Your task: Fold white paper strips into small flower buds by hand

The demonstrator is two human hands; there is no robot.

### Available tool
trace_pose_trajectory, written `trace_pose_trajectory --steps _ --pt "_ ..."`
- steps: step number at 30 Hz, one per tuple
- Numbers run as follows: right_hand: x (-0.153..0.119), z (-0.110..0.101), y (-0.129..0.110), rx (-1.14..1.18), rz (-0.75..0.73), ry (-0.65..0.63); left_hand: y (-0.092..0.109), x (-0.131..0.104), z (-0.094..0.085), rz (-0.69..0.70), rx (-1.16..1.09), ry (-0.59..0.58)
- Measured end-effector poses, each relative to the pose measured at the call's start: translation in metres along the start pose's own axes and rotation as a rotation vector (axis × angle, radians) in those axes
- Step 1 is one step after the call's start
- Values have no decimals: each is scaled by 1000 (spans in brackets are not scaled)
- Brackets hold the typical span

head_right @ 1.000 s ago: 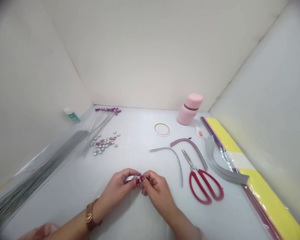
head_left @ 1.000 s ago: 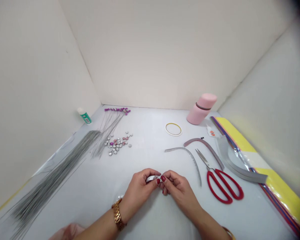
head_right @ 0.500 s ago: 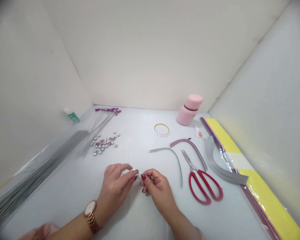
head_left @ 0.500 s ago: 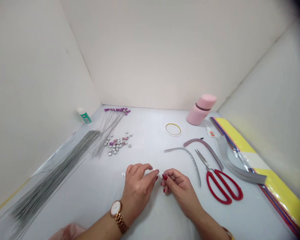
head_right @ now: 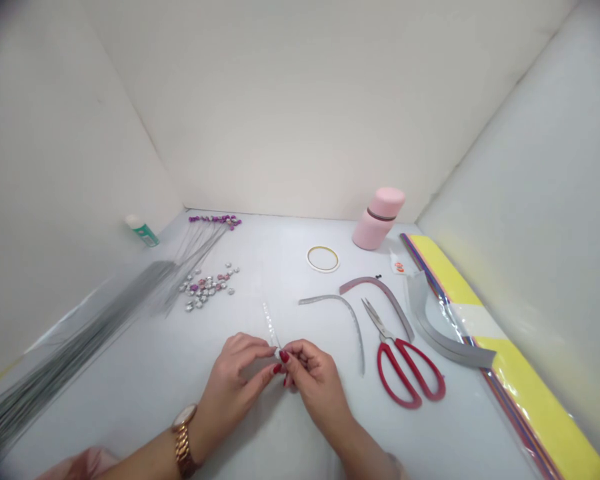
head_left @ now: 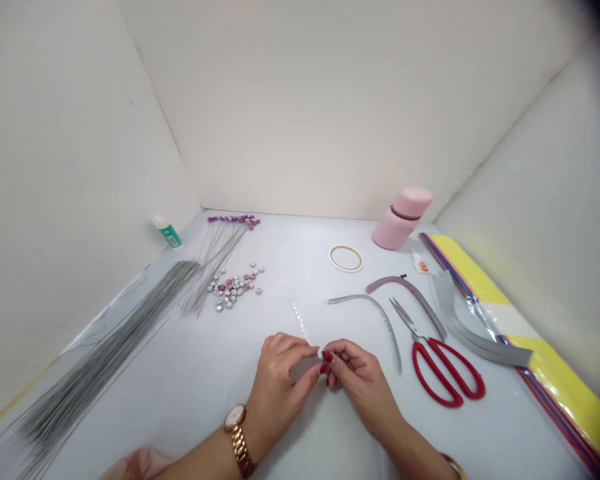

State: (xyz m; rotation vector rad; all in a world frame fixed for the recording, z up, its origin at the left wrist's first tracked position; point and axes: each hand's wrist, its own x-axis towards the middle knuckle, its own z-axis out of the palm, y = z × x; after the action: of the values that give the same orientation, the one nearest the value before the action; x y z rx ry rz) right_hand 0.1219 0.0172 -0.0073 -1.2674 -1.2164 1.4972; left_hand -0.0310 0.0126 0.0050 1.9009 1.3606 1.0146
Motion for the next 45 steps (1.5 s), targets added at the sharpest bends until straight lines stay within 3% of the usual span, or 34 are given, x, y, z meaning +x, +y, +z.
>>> trace_pose_trajectory --steps 6,9,13,18,24,28,31,36,39,43,45 --pt "-2 1 0 -57 -18 -30 -1 4 2 -337 -350 -39" --pt "-2 1 -2 -147 -145 10 -2 7 3 -511 -562 -80" --pt "-2 1 -5 -313 -314 -28 -3 9 4 -552 -688 -55" --pt "-4 4 -5 -202 -78 -57 -4 7 7 -565 -699 -40" --pt "-4 10 -5 202 156 -88 -4 2 10 -500 -583 -14" --pt "-5 11 -7 348 214 -110 -3 1 5 -186 -216 63" --pt "-5 10 -8 386 225 -109 -6 1 0 58 -63 46" --pt "-4 8 -7 419 232 -38 -9 1 -1 138 -33 -33" --pt "-3 8 -5 410 213 -9 -7 2 1 25 -164 -54" --pt "-3 9 -5 327 162 16 -5 3 8 -341 -555 -32" --pt "-4 10 -6 293 146 23 -4 4 10 -430 -724 -72"
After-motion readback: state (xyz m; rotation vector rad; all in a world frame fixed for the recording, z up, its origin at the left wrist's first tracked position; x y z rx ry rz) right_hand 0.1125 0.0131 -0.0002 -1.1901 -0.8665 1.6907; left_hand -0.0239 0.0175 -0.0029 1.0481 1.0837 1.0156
